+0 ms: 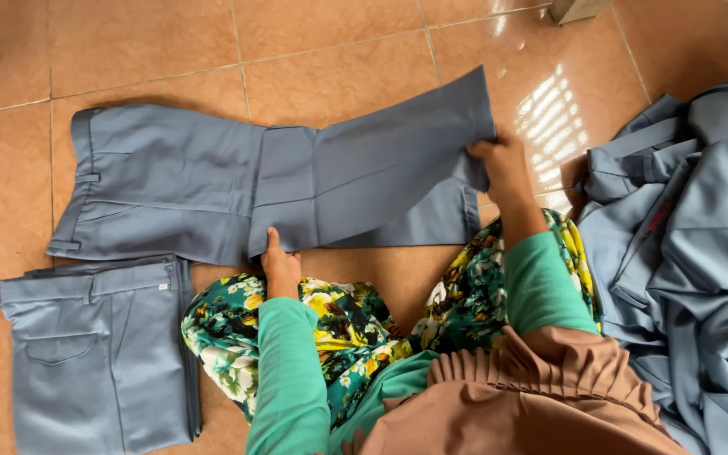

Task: Folding grey trousers into neat rectangles on the floor in a production environment.

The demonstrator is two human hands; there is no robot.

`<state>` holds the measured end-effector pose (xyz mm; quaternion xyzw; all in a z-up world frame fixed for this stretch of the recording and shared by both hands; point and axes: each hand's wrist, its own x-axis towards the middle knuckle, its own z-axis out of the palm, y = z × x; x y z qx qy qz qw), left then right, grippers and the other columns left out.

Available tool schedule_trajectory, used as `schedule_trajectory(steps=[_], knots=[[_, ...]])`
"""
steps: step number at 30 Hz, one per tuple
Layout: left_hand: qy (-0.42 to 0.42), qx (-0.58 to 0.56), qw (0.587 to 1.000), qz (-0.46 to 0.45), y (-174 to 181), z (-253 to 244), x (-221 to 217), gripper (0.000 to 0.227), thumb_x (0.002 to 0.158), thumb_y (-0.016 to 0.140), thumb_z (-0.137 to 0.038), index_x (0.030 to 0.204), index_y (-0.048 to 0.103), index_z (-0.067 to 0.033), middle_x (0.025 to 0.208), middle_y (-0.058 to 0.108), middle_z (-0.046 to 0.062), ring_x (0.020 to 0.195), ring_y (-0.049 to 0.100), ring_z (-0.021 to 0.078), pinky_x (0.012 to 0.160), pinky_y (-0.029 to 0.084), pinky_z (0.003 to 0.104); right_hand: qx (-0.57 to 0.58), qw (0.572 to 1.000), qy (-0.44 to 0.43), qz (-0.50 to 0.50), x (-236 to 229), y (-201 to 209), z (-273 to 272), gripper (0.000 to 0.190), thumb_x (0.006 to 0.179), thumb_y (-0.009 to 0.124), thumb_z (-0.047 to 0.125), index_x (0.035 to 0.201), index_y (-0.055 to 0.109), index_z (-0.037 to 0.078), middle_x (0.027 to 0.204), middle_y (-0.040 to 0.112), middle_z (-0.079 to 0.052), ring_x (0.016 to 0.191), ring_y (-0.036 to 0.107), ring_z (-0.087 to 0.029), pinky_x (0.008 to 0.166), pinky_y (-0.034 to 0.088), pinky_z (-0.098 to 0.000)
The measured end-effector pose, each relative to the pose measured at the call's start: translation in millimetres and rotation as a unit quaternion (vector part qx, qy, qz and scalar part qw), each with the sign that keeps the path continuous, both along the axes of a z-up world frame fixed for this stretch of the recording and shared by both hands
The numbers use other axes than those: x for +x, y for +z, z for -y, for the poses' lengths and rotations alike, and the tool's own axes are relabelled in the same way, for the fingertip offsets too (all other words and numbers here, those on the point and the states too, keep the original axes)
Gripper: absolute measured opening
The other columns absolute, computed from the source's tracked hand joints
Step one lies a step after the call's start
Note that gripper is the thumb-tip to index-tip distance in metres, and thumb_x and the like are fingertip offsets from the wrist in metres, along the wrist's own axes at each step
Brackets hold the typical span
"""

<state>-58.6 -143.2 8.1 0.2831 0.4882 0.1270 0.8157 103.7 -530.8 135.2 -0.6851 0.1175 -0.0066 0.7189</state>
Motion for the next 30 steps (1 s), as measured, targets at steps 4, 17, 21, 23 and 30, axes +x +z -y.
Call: schedule_trajectory(steps=[4, 17, 21, 23, 30], knots=[[0.010, 0.010, 1.000, -0.011, 1, -1, 0, 0.085, 0.093, 0.082, -0.041, 0.151, 0.033, -0.0018, 0.148, 0.045, 0.027, 0.131, 0.053, 0.0470, 0.106, 0.051, 0.058, -0.213, 0.969, 0.001, -0.126, -22, -147, 52, 0.041, 0.073, 0.077, 0.011, 0.113, 0.076, 0.005, 0.095, 0.072, -0.021, 0.098, 0.070, -0.039, 0.080, 0.054, -0.0514], [-0.157, 0.348, 0.910, -0.163, 57, 22, -22, 0.050, 0.098, 0.070, -0.030, 0.102, 0.047, 0.0144, 0.077, 0.070, 0.033, 0.054, 0.072, 0.0325, 0.044, 0.064, 0.032, -0.350, 0.919, -0.025, -0.182, -28, -176, 54, 0.035, 0.086, 0.075, 0.032, 0.112, 0.079, 0.009, 0.095, 0.075, -0.017, 0.105, 0.070, -0.041, 0.084, 0.057, -0.0538], [-0.150, 0.369, 0.902, -0.166, 49, 22, -18, 0.048, 0.097, 0.070, -0.030, 0.093, 0.050, 0.0134, 0.071, 0.070, 0.031, 0.048, 0.070, 0.0316, 0.040, 0.061, 0.032, -0.318, 0.936, -0.030, -0.147, -54, -94, 27, 0.037, 0.091, 0.067, 0.024, 0.115, 0.074, -0.003, 0.103, 0.070, -0.032, 0.108, 0.065, -0.054, 0.086, 0.053, -0.0625], [-0.141, 0.348, 0.911, -0.169, 54, 23, -14, 0.049, 0.098, 0.068, -0.032, 0.088, 0.055, 0.0140, 0.066, 0.069, 0.030, 0.044, 0.069, 0.0286, 0.038, 0.059, 0.029, -0.405, 0.909, 0.005, -0.098, -50, -122, 35, 0.033, 0.086, 0.066, 0.011, 0.111, 0.072, -0.009, 0.110, 0.061, -0.030, 0.102, 0.065, -0.056, 0.086, 0.055, -0.0601], [-0.355, 0.271, 0.855, -0.264, 41, 21, -17, 0.085, 0.102, 0.034, -0.068, 0.101, 0.073, 0.0075, 0.094, 0.074, 0.032, 0.075, 0.076, 0.0349, 0.067, 0.062, 0.034, -0.440, 0.886, 0.038, -0.139, -51, -110, 23, 0.058, 0.085, 0.079, 0.019, 0.126, 0.049, -0.009, 0.126, 0.044, -0.032, 0.120, 0.047, -0.061, 0.104, 0.043, -0.0665]])
